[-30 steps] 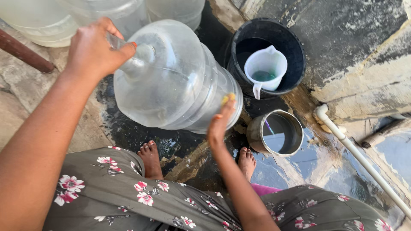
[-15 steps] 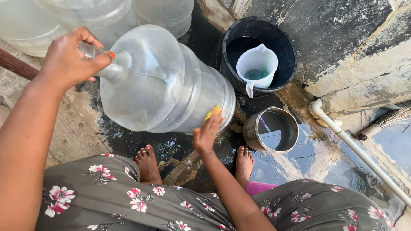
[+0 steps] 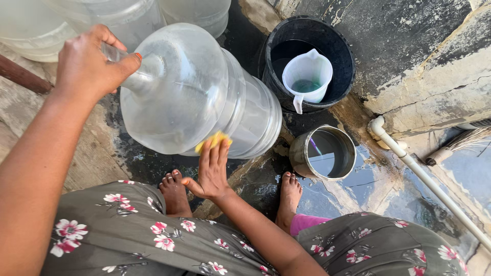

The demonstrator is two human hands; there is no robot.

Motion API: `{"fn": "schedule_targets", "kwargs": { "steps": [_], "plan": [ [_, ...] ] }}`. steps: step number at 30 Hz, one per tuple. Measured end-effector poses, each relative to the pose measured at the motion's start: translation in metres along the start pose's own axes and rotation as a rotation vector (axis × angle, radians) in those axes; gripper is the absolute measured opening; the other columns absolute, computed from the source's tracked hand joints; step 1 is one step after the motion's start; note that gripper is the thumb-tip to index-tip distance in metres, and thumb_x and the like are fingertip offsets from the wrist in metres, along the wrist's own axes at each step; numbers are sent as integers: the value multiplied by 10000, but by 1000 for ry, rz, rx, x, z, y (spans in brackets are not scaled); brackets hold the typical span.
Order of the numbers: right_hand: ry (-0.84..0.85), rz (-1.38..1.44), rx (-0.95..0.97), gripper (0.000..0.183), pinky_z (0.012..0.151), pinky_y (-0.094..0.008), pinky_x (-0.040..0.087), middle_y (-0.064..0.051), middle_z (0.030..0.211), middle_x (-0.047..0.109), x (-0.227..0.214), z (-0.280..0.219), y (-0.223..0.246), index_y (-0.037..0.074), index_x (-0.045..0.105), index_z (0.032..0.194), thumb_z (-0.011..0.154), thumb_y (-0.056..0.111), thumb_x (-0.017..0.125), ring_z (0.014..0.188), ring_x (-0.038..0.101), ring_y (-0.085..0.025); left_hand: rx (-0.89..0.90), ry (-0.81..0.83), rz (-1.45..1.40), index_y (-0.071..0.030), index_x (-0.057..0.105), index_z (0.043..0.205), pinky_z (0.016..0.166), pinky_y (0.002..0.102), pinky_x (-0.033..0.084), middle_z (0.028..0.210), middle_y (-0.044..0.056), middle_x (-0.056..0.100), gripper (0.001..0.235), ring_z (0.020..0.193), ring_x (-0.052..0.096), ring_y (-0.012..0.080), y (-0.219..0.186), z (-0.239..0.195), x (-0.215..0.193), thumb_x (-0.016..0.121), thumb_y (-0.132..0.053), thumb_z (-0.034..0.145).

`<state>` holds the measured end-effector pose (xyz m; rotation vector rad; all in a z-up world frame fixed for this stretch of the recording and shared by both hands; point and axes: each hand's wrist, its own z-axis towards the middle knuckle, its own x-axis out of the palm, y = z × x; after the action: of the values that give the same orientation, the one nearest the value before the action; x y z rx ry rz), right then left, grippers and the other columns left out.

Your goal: The person scrubs the exterior of a large transparent water dispenser bottle with a yellow sponge, then rinses it by shaking water inside. The cleaned bottle is placed upright among other similar bottles.

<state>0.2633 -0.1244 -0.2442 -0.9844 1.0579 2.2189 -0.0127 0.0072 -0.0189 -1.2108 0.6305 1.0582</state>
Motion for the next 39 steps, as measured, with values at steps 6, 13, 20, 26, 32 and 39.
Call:
{"fn": "schedule_targets", "kwargs": {
  "steps": [6,13,20,26,32,39],
  "plan": [
    [-162,-122,109,953,1318,-595,-51,-342,1685,-137,45,-29,-88,-4,-144,1607,1077,734,141,1587,-144,-504,-207,183,-177,-57,660,1112,625,391,571,702,108,684,424,546,688,234,-22,0,-21,794,-380,872],
    [-292,37,542,997,1299,-555,11,-241,1725,89,-37,25,-116,33,74,1645,973,768,16,1605,54,-408,-131,166,-163,-69,684,1126,679,380,569,704,155,703,452,623,708,238,-20,-1,-19,821,-396,845],
    [-244,284,300,1074,1306,-547,55,-260,1719,180,-77,61,-68,7,164,1641,960,827,34,1616,100,-431,19,76,-137,-79,725,1058,735,432,562,902,204,717,465,821,716,319,-4,-1,-9,884,-422,788],
    [-318,89,338,967,1330,-533,119,-248,1700,227,-48,16,-118,22,169,1627,1029,780,210,1613,183,-402,-71,156,-175,-77,709,1077,654,406,554,816,181,719,440,672,696,270,-3,-4,-16,862,-385,802],
    [-204,62,500,1063,1256,-530,107,-238,1703,154,-29,-33,-192,44,140,1647,921,820,153,1575,122,-435,-125,218,-226,-75,686,1124,550,377,541,742,136,693,441,571,666,200,-6,1,-23,823,-361,818],
    [-270,1189,1068,1302,1230,-517,110,-176,1652,304,-33,-27,-258,43,203,1618,709,967,75,1534,213,-370,-76,183,-196,-64,705,1090,590,376,544,788,142,705,433,625,686,229,1,-2,-20,832,-354,794]
  ]
}}
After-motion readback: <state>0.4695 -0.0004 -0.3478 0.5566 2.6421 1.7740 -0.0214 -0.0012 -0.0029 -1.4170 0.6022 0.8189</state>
